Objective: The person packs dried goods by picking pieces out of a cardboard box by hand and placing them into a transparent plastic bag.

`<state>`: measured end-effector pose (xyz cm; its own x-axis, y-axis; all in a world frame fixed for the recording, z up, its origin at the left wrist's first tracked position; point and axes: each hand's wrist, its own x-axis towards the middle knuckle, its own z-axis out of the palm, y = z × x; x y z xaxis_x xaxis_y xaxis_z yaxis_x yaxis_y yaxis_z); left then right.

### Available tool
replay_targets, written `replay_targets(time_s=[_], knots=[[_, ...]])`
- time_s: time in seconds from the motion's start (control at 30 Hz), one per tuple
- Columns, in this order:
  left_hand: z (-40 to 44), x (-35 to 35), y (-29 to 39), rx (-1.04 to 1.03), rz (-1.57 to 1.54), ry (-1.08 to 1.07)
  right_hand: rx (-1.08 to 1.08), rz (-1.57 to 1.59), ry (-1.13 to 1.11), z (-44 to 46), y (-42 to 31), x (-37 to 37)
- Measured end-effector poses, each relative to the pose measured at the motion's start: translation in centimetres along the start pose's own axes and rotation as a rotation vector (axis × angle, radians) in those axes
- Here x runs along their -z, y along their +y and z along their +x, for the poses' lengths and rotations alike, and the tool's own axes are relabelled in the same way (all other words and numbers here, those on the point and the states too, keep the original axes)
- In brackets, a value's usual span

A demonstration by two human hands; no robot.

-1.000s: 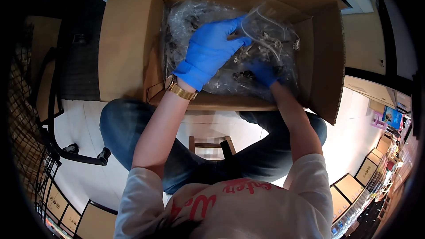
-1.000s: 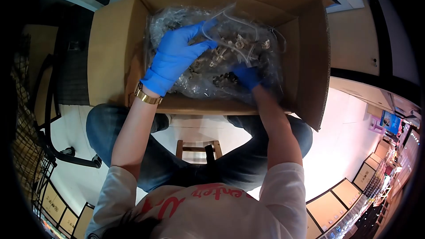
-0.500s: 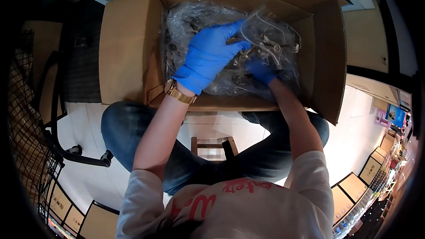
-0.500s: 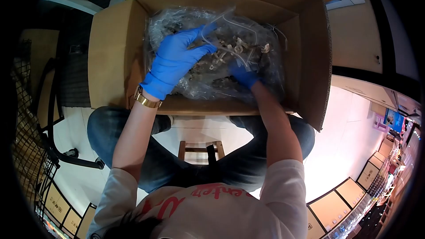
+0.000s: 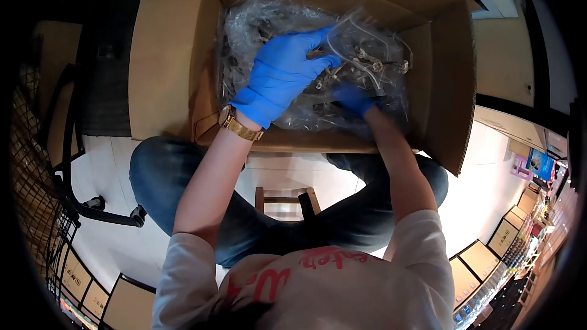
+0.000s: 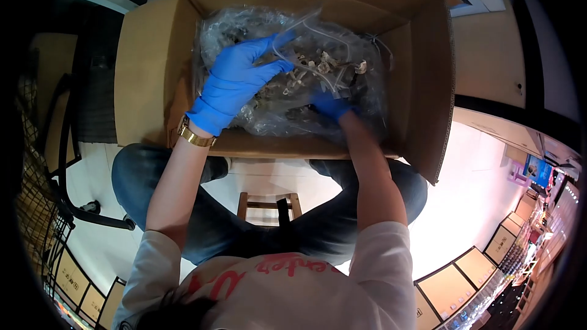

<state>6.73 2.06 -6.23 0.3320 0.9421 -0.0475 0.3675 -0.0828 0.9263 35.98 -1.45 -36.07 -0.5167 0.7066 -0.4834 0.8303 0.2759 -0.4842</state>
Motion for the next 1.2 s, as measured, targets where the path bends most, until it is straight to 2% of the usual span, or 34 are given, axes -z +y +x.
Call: replay_targets(time_s=[0.03, 0.1, 0.23, 0.3, 0.53, 0.6, 0.73, 0.8, 0.87, 0.9, 0.93, 1.0, 1.03, 1.07, 1.13, 1.2], knots=[[0.0, 0.1, 0.2, 0.011, 0.047, -0.007, 0.010, 0.069, -0.002, -0.1, -0.9, 0.6], [-0.1, 0.1, 0.1, 0.028, 0.096, -0.015, -0.030, -0.096, -0.075, -0.6, -1.9, 1.8], [0.0, 0.0, 0.1, -0.004, 0.085, 0.000, -0.043, -0.034, -0.029, -0.6, -2.9, 2.6], [-0.1, -0.3, 0.2, 0.013, 0.080, -0.015, -0.124, -0.160, -0.013, -0.5, -4.0, 3.0], [-0.4, 0.0, 0.2, 0.000, 0.070, -0.023, -0.149, -0.436, -0.069, 0.0, -4.5, 3.1], [-0.3, 0.1, 0.1, -0.007, 0.080, -0.004, 0.094, -0.548, -0.115, 0.0, -3.4, 3.1], [-0.3, 0.6, 0.5, -0.014, 0.115, 0.013, 0.002, -0.508, -0.157, -0.9, -4.8, 4.4], [-0.4, 0.8, 0.5, -0.006, 0.099, 0.013, -0.214, -0.236, -0.088, -1.8, -5.3, 5.4], [-0.3, 0.6, 0.0, -0.134, 0.123, 0.101, -0.127, -0.297, -0.072, -2.8, -5.6, 6.2], [-0.3, 0.6, 0.1, -0.134, 0.119, 0.106, -0.041, -0.348, -0.057, -3.2, -5.9, 6.6], [-0.3, 0.7, 0.3, -0.126, 0.122, 0.100, -0.042, -0.353, -0.060, -3.5, -7.1, 8.5], [-0.2, 0.6, 0.3, -0.122, 0.120, 0.099, -0.194, -0.312, -0.307, -4.5, -10.4, 13.4], [-0.1, 0.5, 0.2, -0.139, 0.123, 0.100, -0.199, -0.319, -0.307, -4.5, -9.0, 13.3], [0.0, 0.5, 0.1, -0.158, 0.127, 0.102, -0.179, -0.297, -0.244, -4.3, -6.6, 13.2], [0.1, 0.8, 0.5, -0.140, 0.091, 0.078, -0.165, -0.284, -0.173, -5.5, -8.3, 15.5], [0.1, 1.2, 0.6, -0.123, 0.057, 0.054, -0.063, -0.237, 0.164, -8.3, -12.7, 19.7]])
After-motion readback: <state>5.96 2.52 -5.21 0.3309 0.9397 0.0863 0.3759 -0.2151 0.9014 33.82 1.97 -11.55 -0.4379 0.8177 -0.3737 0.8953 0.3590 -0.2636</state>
